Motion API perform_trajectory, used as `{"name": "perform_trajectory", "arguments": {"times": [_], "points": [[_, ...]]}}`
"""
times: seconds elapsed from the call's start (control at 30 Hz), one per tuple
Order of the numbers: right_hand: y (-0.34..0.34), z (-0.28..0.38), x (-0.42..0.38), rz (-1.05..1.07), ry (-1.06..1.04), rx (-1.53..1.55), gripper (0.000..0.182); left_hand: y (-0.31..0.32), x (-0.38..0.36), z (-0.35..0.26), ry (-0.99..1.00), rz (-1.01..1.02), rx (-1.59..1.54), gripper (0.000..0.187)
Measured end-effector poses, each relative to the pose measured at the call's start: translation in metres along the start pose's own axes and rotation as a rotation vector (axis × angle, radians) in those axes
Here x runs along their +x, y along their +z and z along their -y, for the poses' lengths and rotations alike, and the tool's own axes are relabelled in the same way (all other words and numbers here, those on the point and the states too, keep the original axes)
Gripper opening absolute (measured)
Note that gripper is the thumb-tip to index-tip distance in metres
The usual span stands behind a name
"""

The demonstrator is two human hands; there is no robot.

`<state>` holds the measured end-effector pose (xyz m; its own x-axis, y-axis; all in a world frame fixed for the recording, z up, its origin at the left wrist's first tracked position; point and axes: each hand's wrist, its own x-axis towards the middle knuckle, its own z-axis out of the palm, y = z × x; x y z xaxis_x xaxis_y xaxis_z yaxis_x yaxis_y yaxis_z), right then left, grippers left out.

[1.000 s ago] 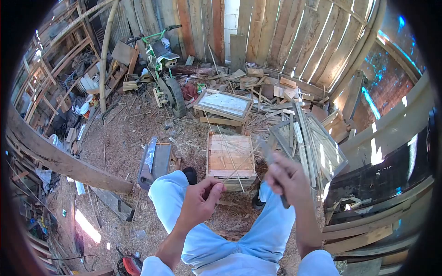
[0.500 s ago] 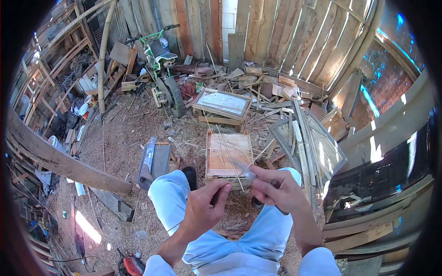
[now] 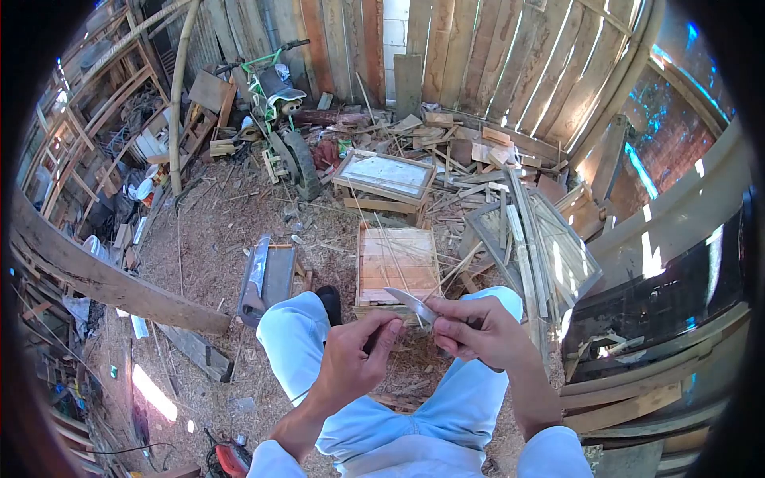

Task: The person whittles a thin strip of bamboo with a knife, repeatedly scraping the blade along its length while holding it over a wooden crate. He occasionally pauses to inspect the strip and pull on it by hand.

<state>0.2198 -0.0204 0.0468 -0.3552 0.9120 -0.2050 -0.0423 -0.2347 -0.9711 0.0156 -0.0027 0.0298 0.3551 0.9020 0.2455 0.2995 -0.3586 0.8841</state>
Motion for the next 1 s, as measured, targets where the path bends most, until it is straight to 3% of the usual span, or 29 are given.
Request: {"name": "perform_trajectory", "arguments": {"times": [0.27,0.33,0.43,0.53,0.67,0.73,0.87,1.0], "points": [[-0.007,-0.006,0.005,-0.016,-0.008,-0.012,0.037,0.002,0.002,0.004,-0.035,-0.007,-0.008,0.013],[-0.016,0.0,0.006,-0.205,-0.124,-0.046,0.036,-0.003,-0.001,0.005,-0.068,-0.003,-0.03,0.013],[-0.05,0.002,0.014,-0.347,-0.086,0.129,0.038,-0.005,-0.008,0.011,-0.132,0.003,-0.076,0.014],[-0.049,0.0,0.011,-0.376,-0.147,0.244,0.029,-0.002,-0.003,0.025,-0.128,-0.041,-0.083,0.017],[-0.038,-0.004,0.003,-0.319,-0.262,0.27,0.035,-0.002,0.005,0.028,-0.16,0.006,-0.142,0.018],[-0.019,-0.007,0.004,-0.142,-0.147,-0.021,0.041,0.0,0.007,0.032,-0.224,0.04,-0.249,0.019],[0.001,-0.02,0.012,0.022,-0.019,0.088,0.042,0.0,0.012,0.029,-0.384,0.184,-0.559,0.02],[-0.004,-0.014,0.014,0.046,0.014,0.17,0.039,0.003,0.014,0.026,-0.343,0.168,-0.531,0.019]]}}
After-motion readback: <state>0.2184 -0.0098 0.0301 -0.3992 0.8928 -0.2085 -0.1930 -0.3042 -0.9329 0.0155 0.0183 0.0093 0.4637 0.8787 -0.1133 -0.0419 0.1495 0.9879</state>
